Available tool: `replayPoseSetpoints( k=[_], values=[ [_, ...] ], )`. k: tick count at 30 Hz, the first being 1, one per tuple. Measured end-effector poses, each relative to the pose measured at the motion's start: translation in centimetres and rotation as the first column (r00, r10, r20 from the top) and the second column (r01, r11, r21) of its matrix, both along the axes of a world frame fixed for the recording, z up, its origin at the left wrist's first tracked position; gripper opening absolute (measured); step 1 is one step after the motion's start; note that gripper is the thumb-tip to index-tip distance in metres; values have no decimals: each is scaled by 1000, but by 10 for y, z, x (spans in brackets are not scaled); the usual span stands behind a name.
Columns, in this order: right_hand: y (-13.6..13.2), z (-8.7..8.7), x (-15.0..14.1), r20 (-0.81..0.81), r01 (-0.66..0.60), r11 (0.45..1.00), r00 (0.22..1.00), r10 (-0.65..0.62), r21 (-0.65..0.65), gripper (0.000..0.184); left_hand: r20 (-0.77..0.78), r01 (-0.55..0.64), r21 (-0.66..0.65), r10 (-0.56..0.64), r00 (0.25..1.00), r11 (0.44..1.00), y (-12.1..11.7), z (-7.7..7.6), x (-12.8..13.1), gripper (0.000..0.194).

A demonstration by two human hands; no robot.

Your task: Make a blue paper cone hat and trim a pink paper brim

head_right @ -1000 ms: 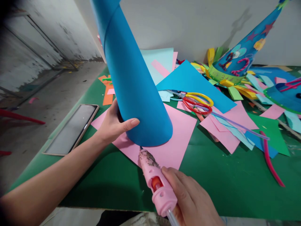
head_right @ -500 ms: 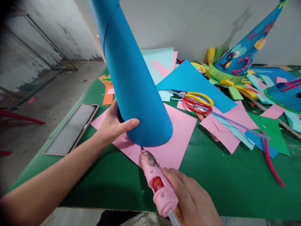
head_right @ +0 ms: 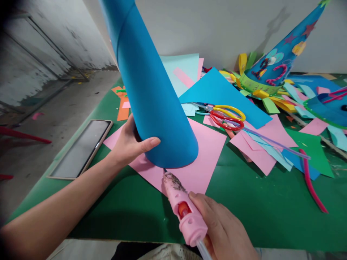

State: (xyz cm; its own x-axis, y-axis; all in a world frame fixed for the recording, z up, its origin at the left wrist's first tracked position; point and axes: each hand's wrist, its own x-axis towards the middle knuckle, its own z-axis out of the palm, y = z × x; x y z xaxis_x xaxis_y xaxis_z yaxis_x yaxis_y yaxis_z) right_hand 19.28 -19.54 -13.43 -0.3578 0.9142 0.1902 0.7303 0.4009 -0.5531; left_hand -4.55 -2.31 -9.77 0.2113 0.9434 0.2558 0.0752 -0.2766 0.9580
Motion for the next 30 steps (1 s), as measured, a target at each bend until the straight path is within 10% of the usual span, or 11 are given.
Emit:
replayPoseSetpoints(
  k=[30],
  values=[
    [5, 20, 5, 142, -17, 996, 990, 4, 90, 34, -53, -7, 46, 10, 999, 999, -1, 1, -1, 83]
  ],
)
